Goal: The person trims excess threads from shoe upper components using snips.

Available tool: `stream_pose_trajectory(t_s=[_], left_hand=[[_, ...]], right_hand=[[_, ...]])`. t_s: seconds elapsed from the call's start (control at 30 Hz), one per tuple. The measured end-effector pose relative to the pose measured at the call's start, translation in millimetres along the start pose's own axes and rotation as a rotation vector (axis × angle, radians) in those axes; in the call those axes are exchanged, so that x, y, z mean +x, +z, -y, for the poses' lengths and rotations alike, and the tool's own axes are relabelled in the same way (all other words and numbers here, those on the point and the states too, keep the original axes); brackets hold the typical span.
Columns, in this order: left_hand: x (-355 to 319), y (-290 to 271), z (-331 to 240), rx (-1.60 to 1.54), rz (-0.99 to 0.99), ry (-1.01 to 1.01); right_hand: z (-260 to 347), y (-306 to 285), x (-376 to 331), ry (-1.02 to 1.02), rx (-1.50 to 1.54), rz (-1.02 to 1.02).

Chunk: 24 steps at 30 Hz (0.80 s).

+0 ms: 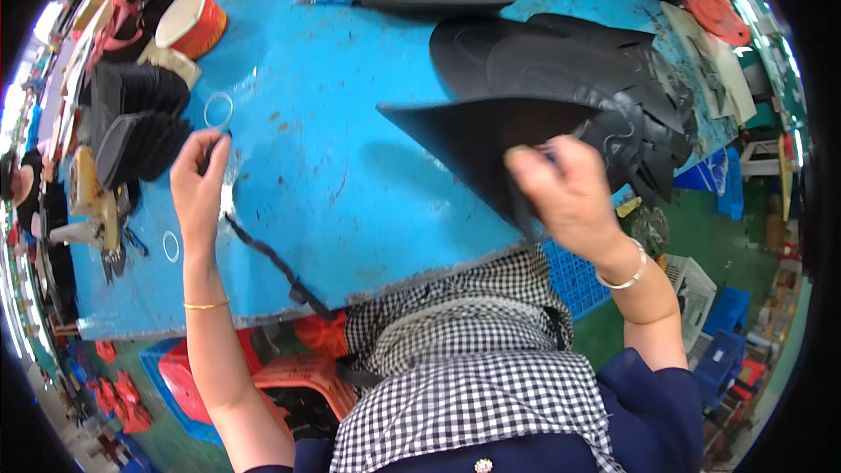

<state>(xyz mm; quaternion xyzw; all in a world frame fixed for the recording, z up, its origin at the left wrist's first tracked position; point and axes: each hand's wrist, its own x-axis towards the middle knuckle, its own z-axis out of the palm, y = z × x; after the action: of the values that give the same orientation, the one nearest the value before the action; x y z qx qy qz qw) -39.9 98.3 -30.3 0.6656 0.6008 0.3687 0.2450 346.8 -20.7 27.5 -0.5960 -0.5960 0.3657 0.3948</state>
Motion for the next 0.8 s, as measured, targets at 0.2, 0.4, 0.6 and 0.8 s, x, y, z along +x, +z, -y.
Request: stream_pose_trajectory(t_s=[0.2,0.4,0.6,0.8], left_hand=[[-1.9,24.7,-53.8,0.420,-0.045,0.441],[-4.1,101.5,-130.7,-0.110,0.573,0.255],[20.4,172.4,-144.5,-0.427,0.532,-0.030],[27.1,193.0,-179.8,-0.305,0.579,0.010]], right_hand=[[-2.1,-96.2,-9.6,-0.718,-0.477,-0.178],[-37.2,-112.8,-10.7,-0.490,-0.623,0.080],[-58.9,-174.1,76.8,-0.105,-0.467,-0.412],[-126.5,-196.7,143.4,0.176,-1.012,-0.362]])
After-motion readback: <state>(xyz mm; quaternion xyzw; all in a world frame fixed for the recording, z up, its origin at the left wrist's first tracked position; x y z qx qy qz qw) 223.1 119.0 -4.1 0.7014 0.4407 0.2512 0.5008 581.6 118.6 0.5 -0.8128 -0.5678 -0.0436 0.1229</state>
